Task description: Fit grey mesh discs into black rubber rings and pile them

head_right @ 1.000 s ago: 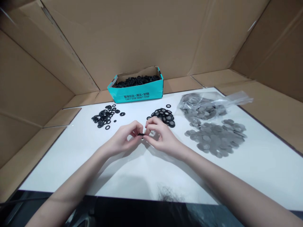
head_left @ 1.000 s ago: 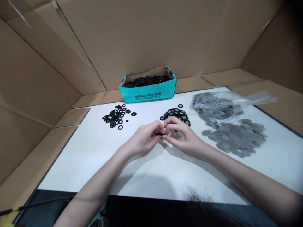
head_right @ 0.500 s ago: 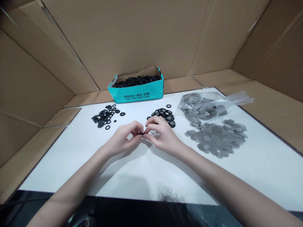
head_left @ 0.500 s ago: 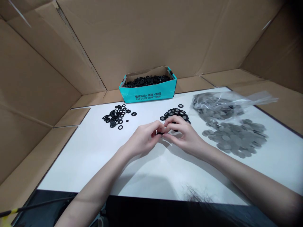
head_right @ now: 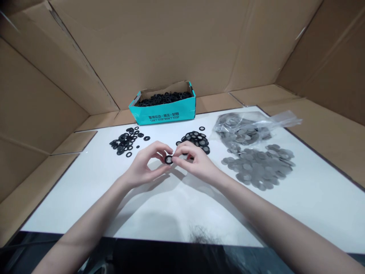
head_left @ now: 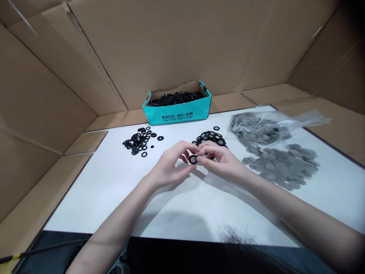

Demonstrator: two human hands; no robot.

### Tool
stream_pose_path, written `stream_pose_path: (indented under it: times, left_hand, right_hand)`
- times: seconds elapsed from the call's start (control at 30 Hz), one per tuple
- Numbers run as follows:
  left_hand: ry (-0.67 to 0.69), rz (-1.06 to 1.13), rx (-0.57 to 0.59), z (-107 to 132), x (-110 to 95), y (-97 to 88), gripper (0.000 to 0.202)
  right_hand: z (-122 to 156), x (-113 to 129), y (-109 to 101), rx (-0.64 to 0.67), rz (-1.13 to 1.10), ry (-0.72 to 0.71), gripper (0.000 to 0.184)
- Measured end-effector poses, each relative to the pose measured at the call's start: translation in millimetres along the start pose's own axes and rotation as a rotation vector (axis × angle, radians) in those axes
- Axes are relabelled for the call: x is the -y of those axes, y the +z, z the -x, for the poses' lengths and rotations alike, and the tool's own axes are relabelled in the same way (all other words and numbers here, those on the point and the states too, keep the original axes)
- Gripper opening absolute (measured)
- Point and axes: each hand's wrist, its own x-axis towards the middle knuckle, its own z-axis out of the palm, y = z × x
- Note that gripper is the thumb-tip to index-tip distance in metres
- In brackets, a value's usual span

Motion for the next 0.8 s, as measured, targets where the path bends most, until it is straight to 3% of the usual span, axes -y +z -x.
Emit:
stream_pose_path:
  times: [0.17, 0.3, 0.67, 0.8]
  left_hand:
    - [0.102, -0.041, -0.092, 0, 4, 2.4, 0.031]
    - [0.122, -0.057, -0.126, 1, 3, 4.7, 0.034]
    - [0.183, -0.141, -0.198, -1, -1, 8.7, 0.031]
    - [0.187, -0.147, -0.141, -1, 0, 7.6, 0.034]
  right_hand:
    - [-1, 7, 1, 0.085, -0.257, 0.217, 0.035]
    - [0, 14, 3, 0.089, -0.38, 0.344, 0.036]
    - [3, 13, 7, 0.143, -0.456, 0.421, 0.031]
    - [2, 15, 7, 0.125, -0.411, 0.408, 0.028]
